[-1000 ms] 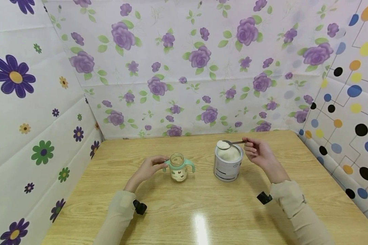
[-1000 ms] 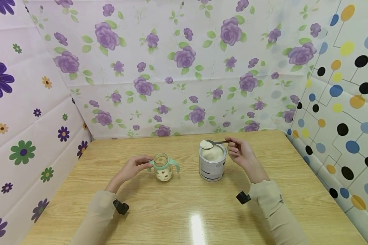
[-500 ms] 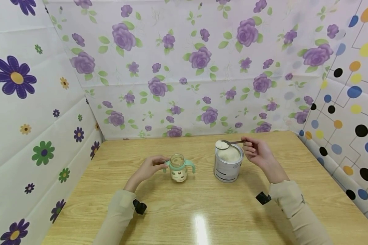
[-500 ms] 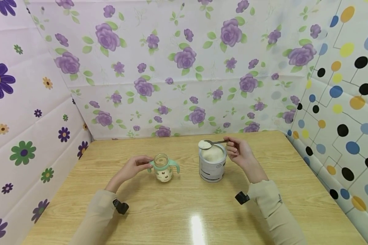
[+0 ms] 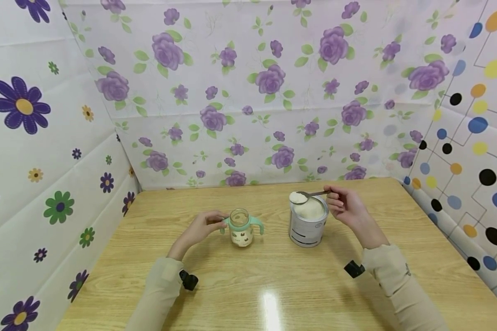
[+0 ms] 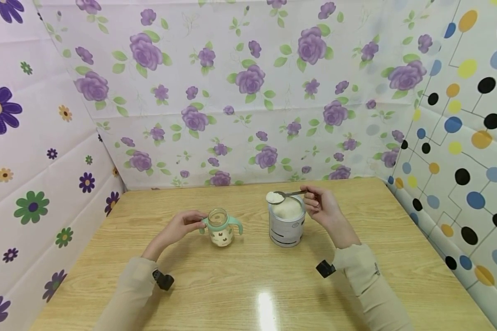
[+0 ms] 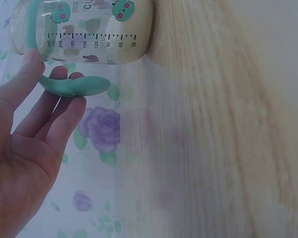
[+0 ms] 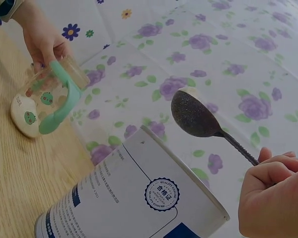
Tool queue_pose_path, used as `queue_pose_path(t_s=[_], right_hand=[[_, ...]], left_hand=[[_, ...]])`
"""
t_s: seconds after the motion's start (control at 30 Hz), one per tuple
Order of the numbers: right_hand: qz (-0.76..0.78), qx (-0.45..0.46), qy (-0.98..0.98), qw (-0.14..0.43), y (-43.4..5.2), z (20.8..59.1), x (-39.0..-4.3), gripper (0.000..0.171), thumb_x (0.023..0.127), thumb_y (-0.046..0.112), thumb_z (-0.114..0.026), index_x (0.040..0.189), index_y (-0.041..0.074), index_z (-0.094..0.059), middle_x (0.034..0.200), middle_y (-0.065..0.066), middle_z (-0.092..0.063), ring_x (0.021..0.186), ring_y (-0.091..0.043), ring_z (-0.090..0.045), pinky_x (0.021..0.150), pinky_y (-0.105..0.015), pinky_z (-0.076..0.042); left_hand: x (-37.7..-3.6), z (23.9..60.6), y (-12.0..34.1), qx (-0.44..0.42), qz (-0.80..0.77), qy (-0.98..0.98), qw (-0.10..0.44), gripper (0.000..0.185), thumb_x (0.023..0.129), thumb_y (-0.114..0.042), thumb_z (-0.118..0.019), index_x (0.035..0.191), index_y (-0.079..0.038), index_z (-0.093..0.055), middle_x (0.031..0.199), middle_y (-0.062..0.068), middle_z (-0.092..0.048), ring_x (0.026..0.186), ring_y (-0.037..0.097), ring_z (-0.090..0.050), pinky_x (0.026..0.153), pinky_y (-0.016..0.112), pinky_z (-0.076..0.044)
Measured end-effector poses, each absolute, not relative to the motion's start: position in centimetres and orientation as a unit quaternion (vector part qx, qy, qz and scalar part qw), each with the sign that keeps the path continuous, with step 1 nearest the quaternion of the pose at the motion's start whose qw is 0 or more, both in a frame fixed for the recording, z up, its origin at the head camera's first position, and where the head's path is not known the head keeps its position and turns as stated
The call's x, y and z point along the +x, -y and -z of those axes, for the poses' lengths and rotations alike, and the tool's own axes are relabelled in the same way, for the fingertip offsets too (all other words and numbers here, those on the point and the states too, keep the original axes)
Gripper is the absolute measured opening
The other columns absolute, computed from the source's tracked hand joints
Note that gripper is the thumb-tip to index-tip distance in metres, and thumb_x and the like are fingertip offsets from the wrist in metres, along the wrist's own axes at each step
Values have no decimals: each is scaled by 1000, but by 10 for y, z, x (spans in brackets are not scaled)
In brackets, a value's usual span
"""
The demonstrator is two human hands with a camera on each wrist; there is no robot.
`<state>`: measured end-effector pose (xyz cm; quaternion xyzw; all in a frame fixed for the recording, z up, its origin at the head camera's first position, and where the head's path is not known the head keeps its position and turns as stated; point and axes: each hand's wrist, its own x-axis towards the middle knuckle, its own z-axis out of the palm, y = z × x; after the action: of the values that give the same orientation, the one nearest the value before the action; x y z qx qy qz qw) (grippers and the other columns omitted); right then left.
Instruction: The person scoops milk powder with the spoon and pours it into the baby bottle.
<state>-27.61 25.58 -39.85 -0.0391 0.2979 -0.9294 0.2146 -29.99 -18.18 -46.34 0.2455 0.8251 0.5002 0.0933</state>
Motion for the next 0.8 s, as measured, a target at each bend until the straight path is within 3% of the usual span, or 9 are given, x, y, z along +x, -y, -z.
queue_pose_path(t_s=[0.37,0.8], right_hand=[[928,-47,-300,215,-252,398,-276,38,108,18,-29,96,2,-61,63,0,-50,57,-6,-12,44,-17,-20],[923,-63,-314,211,-247,397,-277,37,108,17,-29,96,2,-60,63,1,-51,51,-6,-17,44,-16,-20]], left_hand=[[-298,462,181,247,-510,-818,98,34,95,-20,-62,127,-7,-62,117,17,-65,105,37,-64,91,53,-53],[-300,465,182,251,-503,-823,87,35,94,-24,-63,126,-9,-63,117,13,-67,103,22,-66,91,52,-53]])
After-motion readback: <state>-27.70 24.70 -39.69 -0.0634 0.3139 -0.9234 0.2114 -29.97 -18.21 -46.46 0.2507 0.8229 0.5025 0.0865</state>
